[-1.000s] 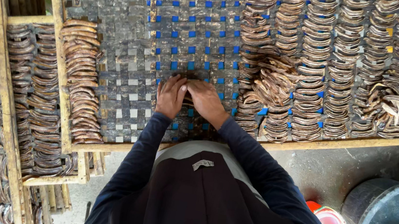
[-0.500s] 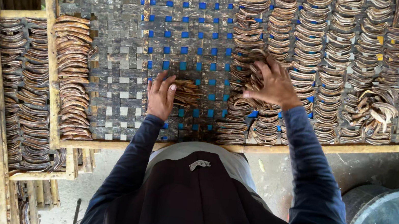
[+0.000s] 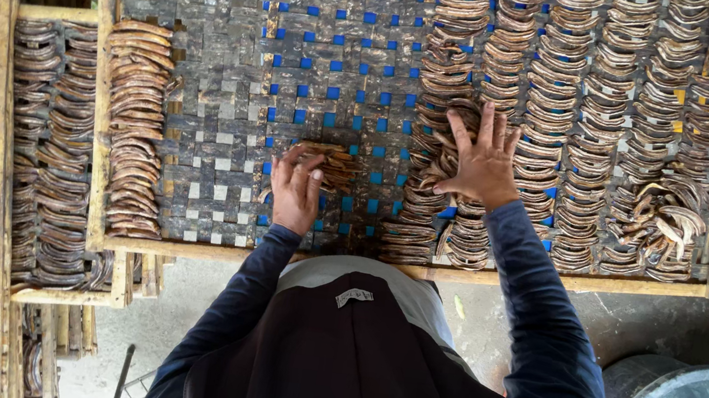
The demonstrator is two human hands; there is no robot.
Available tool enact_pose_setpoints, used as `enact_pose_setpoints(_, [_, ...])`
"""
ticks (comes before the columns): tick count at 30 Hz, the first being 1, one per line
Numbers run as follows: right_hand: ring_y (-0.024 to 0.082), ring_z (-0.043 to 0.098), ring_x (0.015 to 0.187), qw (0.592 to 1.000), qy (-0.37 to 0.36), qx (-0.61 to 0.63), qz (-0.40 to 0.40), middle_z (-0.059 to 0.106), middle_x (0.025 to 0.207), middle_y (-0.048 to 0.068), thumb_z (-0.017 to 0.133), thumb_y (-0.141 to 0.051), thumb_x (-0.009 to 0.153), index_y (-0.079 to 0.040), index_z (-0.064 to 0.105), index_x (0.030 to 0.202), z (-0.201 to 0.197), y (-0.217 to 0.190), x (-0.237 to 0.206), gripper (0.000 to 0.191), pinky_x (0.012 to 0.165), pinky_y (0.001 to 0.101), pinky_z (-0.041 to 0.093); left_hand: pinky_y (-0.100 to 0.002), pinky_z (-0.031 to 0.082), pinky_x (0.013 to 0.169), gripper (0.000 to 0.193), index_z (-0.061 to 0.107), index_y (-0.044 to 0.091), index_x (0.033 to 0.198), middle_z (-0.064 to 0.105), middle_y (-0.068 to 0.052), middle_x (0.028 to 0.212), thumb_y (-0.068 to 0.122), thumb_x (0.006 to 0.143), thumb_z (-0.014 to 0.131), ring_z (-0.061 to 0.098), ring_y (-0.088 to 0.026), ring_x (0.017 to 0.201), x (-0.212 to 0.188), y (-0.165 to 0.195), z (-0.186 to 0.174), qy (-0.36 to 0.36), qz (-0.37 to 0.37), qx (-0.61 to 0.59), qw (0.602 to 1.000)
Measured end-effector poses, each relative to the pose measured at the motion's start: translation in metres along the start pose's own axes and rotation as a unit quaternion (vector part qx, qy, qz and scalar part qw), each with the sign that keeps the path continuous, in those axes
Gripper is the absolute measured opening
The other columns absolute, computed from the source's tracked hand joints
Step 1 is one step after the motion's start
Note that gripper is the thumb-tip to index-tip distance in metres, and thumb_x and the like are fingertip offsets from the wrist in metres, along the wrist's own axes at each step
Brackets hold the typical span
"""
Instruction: The person gathers dried curved food pieces from large woven drying trays, sweeping them by hand into piles and clearing the tray surface. They then transfer the gathered pieces into a plastic bag set on a stool beside a parked motorcycle, pressing the pieces down into the bag.
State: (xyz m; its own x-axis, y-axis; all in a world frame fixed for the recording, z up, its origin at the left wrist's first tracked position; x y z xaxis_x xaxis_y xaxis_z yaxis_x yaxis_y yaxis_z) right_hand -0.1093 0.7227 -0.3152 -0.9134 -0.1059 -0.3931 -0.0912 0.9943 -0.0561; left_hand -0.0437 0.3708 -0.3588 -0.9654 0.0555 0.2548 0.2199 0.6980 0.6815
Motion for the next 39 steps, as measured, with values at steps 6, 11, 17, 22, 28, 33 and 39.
enact_pose_setpoints(6, [0.062,0.025,0.144,0.996,-0.043,0.071,0.019,0.019,0.158,0.04,0.097,-0.055,0.048,-0.038,0.016,0.164,-0.004,0.006,0.013,0.142,0.12,0.0635,0.023,-0.056,0.03,0.119,0.029,0.067,0.014,0.129,0.051,-0.014,0.146,0.03,0.11,0.053,0.052,-0.032,0.132,-0.015,0.018,0.001,0.017,-0.031,-0.033,0.999])
enact_pose_setpoints(11, [0.058,0.043,0.133,0.998,0.053,0.022,0.01,0.041,0.146,0.034,0.096,-0.051,0.059,-0.027,0.045,0.153,0.002,-0.003,-0.011,0.11,0.113,0.0678,0.032,-0.046,0.043,0.111,0.027,0.062,0.008,0.133,0.045,-0.021,0.146,0.023,0.112,0.056,0.047,-0.036,0.133,-0.03,-0.001,0.006,0.147,-0.084,-0.086,0.982])
enact_pose_setpoints(17, [0.044,0.063,0.121,0.98,0.035,0.195,0.029,0.054,0.135,0.027,0.087,-0.042,0.08,-0.01,0.051,0.144,0.0,0.021,-0.004,0.08,0.098,0.0545,0.059,-0.029,0.048,0.097,0.027,0.055,0.008,0.131,0.051,-0.004,0.125,0.023,0.108,0.06,0.055,-0.012,0.108,-0.055,-0.039,0.036,0.2,-0.276,-0.414,0.844])
enact_pose_setpoints(22, [0.02,0.076,0.112,0.808,0.002,0.589,0.03,0.064,0.137,0.002,0.091,-0.011,0.072,-0.011,0.037,0.144,-0.006,0.083,0.031,0.09,0.1,0.0358,0.053,-0.026,0.043,0.08,0.026,0.056,0.012,0.125,0.057,0.004,0.106,0.021,0.101,0.062,0.051,-0.008,0.093,-0.068,-0.036,0.045,0.165,-0.405,-0.494,0.751])
enact_pose_setpoints(28, [0.018,0.07,0.11,0.633,0.017,0.772,0.046,0.067,0.126,0.004,0.085,-0.009,0.078,-0.008,0.041,0.16,0.003,0.134,0.024,0.093,0.099,0.038,0.056,-0.033,0.044,0.082,0.03,0.055,0.016,0.126,0.058,0.003,0.105,0.027,0.099,0.063,0.053,-0.01,0.093,-0.074,-0.025,0.043,0.148,-0.459,-0.528,0.699])
enact_pose_setpoints(33, [0.019,0.067,0.112,0.603,0.021,0.797,0.007,0.066,0.124,0.005,0.083,-0.01,0.079,-0.009,0.039,0.162,-0.013,0.113,0.015,0.094,0.1,0.0376,0.057,-0.038,0.046,0.09,0.037,0.055,0.015,0.13,0.061,0.002,0.114,0.029,0.097,0.064,0.055,-0.012,0.101,-0.073,-0.029,0.053,0.14,-0.498,-0.533,0.669])
enact_pose_setpoints(39, [0.022,0.065,0.114,0.625,-0.056,0.762,-0.158,0.062,0.128,0.008,0.081,-0.005,0.081,-0.009,0.022,0.167,-0.059,0.013,0.036,0.104,0.099,0.0395,0.055,-0.039,0.047,0.097,0.043,0.054,0.015,0.136,0.066,-0.001,0.126,0.035,0.097,0.058,0.061,-0.016,0.114,-0.059,-0.04,0.061,0.155,-0.505,-0.564,0.635])
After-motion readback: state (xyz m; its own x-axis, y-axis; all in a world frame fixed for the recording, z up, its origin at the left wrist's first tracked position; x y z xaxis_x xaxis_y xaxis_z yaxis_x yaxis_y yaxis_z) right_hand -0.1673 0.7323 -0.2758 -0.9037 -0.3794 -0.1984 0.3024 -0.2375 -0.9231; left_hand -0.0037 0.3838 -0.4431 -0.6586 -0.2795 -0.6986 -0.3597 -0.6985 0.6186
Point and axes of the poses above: each hand's wrist, its own x-axis towards the middle knuckle, its own z-axis out of the palm, y = z × x, the point moved 3 cm from there along x, towards the middle knuckle
